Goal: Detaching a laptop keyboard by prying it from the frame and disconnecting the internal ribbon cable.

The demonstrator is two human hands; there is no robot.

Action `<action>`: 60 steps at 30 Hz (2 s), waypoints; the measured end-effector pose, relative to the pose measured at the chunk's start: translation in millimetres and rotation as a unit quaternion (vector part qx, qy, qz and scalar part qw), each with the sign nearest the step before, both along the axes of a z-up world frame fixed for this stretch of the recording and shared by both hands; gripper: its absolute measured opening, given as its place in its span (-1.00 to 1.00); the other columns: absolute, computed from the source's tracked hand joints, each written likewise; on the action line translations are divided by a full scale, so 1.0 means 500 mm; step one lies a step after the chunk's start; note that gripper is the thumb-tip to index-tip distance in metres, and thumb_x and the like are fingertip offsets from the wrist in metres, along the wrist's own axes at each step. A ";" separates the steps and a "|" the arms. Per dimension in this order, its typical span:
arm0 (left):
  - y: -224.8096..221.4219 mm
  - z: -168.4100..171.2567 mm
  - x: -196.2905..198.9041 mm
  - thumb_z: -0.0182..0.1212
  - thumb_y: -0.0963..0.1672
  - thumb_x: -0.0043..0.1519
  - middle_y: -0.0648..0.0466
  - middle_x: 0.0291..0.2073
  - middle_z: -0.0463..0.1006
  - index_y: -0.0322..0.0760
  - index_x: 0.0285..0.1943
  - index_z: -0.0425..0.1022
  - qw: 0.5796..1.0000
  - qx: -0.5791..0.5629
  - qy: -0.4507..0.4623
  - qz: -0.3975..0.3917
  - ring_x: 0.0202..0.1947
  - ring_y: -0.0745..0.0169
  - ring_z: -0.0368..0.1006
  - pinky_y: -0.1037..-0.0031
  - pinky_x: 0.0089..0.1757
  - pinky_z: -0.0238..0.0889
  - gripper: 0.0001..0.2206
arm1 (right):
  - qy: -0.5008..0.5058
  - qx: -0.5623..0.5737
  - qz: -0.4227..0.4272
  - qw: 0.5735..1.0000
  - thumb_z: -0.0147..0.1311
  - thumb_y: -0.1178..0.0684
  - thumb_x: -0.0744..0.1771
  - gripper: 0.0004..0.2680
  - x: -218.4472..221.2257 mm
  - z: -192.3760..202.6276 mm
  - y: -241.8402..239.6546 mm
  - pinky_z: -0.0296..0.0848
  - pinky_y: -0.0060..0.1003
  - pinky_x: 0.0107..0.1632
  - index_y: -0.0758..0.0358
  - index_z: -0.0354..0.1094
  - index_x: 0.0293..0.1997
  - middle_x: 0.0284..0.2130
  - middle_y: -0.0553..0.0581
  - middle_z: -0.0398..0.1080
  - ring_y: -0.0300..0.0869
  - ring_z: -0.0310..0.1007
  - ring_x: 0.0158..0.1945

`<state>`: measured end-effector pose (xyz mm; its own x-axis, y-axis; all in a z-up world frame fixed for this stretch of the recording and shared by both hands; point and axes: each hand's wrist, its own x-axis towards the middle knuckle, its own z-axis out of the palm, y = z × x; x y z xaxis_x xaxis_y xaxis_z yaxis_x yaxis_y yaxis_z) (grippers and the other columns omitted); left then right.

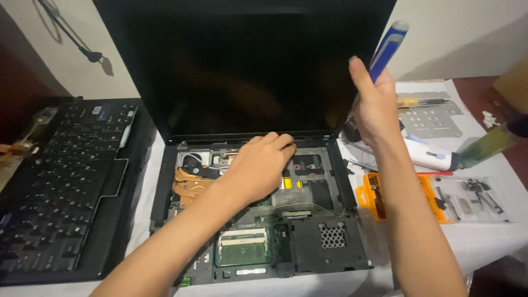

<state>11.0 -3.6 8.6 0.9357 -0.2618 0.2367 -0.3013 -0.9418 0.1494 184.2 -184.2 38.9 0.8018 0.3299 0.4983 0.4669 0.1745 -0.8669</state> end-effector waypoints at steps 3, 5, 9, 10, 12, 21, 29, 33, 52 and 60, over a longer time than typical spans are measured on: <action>-0.007 -0.006 0.002 0.32 -0.26 0.06 -0.03 0.10 0.53 -0.32 0.14 0.58 0.998 0.063 -0.012 0.008 0.08 0.03 0.44 0.19 0.11 0.30 -0.59 | 0.007 -0.007 0.003 1.000 -0.03 -0.09 0.48 -0.79 0.008 0.001 -0.008 0.24 -0.09 0.41 0.01 0.26 0.27 0.09 -0.04 0.45 -0.29 0.40 0.24; -0.020 -0.015 0.020 0.31 -0.27 0.08 -0.02 0.03 0.57 -0.31 0.08 0.61 0.996 0.067 -0.051 0.001 0.03 0.07 0.47 0.26 0.04 0.34 -0.66 | 0.005 -0.012 0.005 1.000 -0.03 -0.11 0.48 -0.78 0.011 -0.001 -0.016 0.24 -0.07 0.40 -0.01 0.26 0.27 0.09 -0.02 0.45 -0.26 0.40 0.25; -0.055 -0.034 0.068 0.32 -0.29 0.12 -0.03 -0.10 0.62 -0.31 -0.04 0.65 0.986 0.068 -0.151 -0.032 -0.07 0.11 0.53 0.38 -0.10 0.43 -0.76 | 0.010 -0.017 0.005 1.000 -0.01 -0.13 0.47 -0.77 -0.003 0.010 -0.007 0.26 -0.06 0.37 0.00 0.27 0.26 0.07 -0.02 0.46 -0.24 0.43 0.22; -0.058 -0.046 0.079 0.32 -0.29 0.12 -0.03 -0.10 0.62 -0.31 -0.04 0.65 0.986 0.068 -0.152 -0.033 -0.07 0.11 0.53 0.38 -0.10 0.43 -0.76 | 0.010 -0.017 0.004 1.000 -0.01 -0.13 0.47 -0.77 0.000 0.007 -0.005 0.26 -0.06 0.37 0.00 0.27 0.26 0.07 -0.02 0.46 -0.24 0.43 0.22; -0.065 -0.072 0.102 0.34 -0.28 0.13 -0.04 -0.15 0.61 -0.30 -0.17 0.66 0.976 0.064 -0.204 -0.032 -0.17 0.14 0.52 0.46 -0.21 0.42 -0.86 | 0.018 -0.009 0.013 1.000 0.02 -0.12 0.46 -0.80 0.008 0.000 -0.001 0.25 -0.13 0.37 -0.06 0.27 0.22 0.01 -0.13 0.45 -0.32 0.40 0.21; -0.072 -0.063 0.125 0.36 -0.27 0.12 -0.07 -0.18 0.63 -0.34 -0.18 0.64 0.979 0.063 -0.191 -0.033 -0.18 0.12 0.56 0.43 -0.22 0.45 -0.88 | 0.017 -0.025 0.019 0.999 -0.01 -0.16 0.46 -0.76 -0.001 0.012 -0.014 0.29 -0.07 0.34 -0.01 0.26 0.25 0.00 -0.03 0.45 -0.22 0.44 0.19; -0.076 -0.075 0.113 0.37 -0.24 0.08 0.04 -0.35 0.55 -0.25 -0.33 0.60 0.950 0.140 -0.278 -0.035 -0.36 0.16 0.52 0.49 -0.41 0.37 -0.93 | 0.016 0.003 0.023 1.000 0.01 -0.10 0.47 -0.79 0.038 -0.020 -0.012 0.35 -0.16 0.34 0.01 0.29 0.24 0.04 -0.03 0.48 -0.28 0.47 0.19; -0.075 -0.076 0.110 0.37 -0.25 0.08 0.06 -0.40 0.51 -0.24 -0.39 0.57 0.943 0.137 -0.302 -0.027 -0.45 0.20 0.47 0.52 -0.48 0.31 -0.92 | 0.030 0.030 0.023 0.999 0.03 -0.08 0.46 -0.80 0.045 -0.028 -0.008 0.37 -0.20 0.35 0.02 0.31 0.22 0.04 -0.05 0.50 -0.34 0.47 0.18; 0.019 0.019 -0.078 0.15 -0.13 0.33 -0.10 -0.15 0.56 -0.42 -0.02 0.54 0.989 -0.147 0.000 -0.005 -0.10 -0.29 0.47 0.00 -0.12 0.37 -0.80 | 0.079 -0.057 -0.007 0.995 0.02 -0.18 0.39 -0.42 -0.088 0.080 0.027 -0.28 0.01 0.49 0.31 -0.25 0.48 0.51 0.31 -0.14 0.13 -0.27 0.58; 0.178 0.071 -0.343 0.34 -0.03 0.20 -0.06 -0.11 0.60 -0.22 -0.05 0.56 0.937 -0.036 -0.161 0.309 -0.06 -0.10 0.48 0.01 0.00 0.22 -0.74 | 0.093 -0.077 -0.047 0.992 -0.04 -0.13 0.44 -0.55 -0.111 0.095 0.041 -0.25 0.09 0.47 0.19 -0.14 0.43 0.48 0.21 -0.04 0.11 -0.23 0.57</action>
